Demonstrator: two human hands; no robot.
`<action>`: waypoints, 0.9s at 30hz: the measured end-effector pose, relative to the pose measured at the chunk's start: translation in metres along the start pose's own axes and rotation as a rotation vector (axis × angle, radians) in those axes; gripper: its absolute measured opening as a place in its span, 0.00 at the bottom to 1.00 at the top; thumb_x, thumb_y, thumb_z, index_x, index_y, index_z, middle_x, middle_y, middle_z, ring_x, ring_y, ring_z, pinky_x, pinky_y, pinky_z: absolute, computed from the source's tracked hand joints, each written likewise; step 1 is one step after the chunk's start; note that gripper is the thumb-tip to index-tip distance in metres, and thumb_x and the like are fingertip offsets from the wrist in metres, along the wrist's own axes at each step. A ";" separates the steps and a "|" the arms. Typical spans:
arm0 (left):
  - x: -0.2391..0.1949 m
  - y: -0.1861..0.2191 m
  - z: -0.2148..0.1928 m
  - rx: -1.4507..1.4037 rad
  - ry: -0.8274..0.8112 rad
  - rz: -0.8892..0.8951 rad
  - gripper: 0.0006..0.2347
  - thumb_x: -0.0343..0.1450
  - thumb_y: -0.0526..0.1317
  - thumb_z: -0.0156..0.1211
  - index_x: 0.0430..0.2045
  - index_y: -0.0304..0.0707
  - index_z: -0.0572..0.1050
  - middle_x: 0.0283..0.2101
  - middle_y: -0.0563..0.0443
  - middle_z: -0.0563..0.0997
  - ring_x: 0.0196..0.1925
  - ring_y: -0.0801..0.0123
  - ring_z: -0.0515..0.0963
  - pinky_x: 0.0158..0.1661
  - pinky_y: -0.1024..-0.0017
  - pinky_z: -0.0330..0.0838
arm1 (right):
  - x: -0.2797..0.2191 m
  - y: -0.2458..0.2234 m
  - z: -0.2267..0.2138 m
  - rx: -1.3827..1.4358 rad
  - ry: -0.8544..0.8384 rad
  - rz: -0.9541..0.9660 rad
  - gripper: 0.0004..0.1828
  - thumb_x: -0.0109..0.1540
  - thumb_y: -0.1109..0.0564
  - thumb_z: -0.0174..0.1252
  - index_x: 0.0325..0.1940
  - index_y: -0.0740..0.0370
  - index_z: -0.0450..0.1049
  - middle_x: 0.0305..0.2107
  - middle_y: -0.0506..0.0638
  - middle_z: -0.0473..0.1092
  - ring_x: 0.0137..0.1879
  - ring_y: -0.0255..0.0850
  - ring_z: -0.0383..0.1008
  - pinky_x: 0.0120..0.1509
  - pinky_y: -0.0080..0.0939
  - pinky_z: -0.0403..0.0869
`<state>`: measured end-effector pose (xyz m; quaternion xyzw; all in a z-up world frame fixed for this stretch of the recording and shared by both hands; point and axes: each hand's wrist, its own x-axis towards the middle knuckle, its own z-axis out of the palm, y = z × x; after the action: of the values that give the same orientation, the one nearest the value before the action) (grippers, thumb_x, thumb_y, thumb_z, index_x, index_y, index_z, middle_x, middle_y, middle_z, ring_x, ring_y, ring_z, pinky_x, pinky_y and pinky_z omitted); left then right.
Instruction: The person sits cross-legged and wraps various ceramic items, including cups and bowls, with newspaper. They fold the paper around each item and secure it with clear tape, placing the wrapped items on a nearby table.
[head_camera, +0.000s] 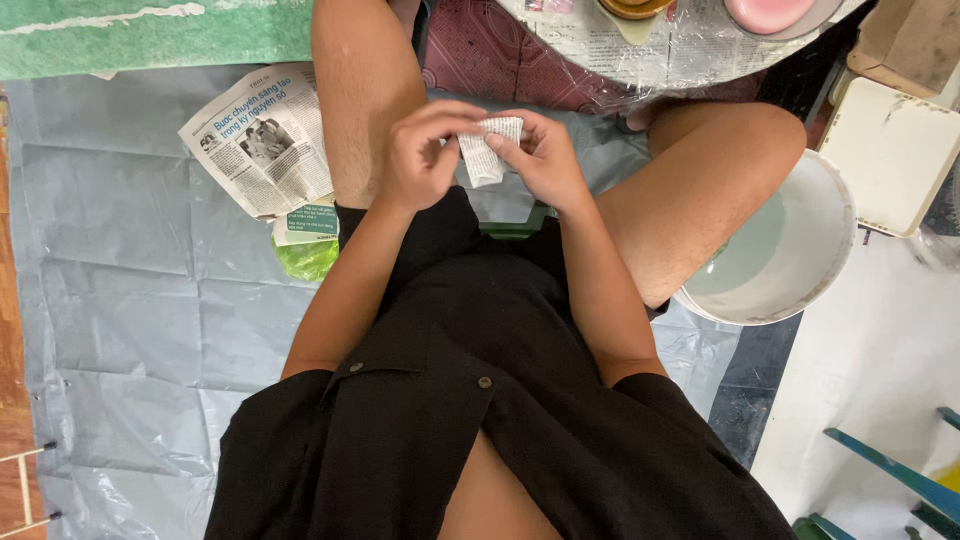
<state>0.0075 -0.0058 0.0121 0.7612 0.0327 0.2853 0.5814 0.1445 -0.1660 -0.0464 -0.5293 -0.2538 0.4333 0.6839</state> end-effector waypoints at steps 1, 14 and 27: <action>0.001 0.002 -0.001 -0.026 0.020 0.026 0.15 0.65 0.21 0.52 0.42 0.27 0.81 0.49 0.40 0.82 0.52 0.65 0.82 0.50 0.72 0.78 | -0.001 0.000 0.001 -0.046 0.026 -0.028 0.16 0.68 0.63 0.62 0.60 0.71 0.73 0.44 0.51 0.78 0.47 0.32 0.78 0.52 0.33 0.78; -0.011 -0.025 0.009 -0.213 0.152 -0.312 0.04 0.75 0.31 0.64 0.39 0.25 0.81 0.35 0.50 0.85 0.36 0.81 0.81 0.37 0.80 0.76 | -0.008 -0.025 0.035 -0.569 0.346 -0.434 0.07 0.68 0.64 0.62 0.49 0.67 0.80 0.31 0.51 0.79 0.35 0.29 0.75 0.40 0.31 0.73; 0.063 0.041 -0.154 0.395 0.483 0.055 0.08 0.73 0.25 0.67 0.45 0.29 0.82 0.37 0.46 0.83 0.36 0.73 0.80 0.38 0.77 0.74 | 0.019 -0.038 0.082 -0.179 -0.087 -0.153 0.21 0.73 0.59 0.49 0.71 0.63 0.61 0.32 0.47 0.69 0.36 0.31 0.68 0.39 0.32 0.70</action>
<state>-0.0243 0.1386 0.0992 0.7703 0.2041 0.4616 0.3896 0.1001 -0.1103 0.0129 -0.5478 -0.3605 0.3779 0.6536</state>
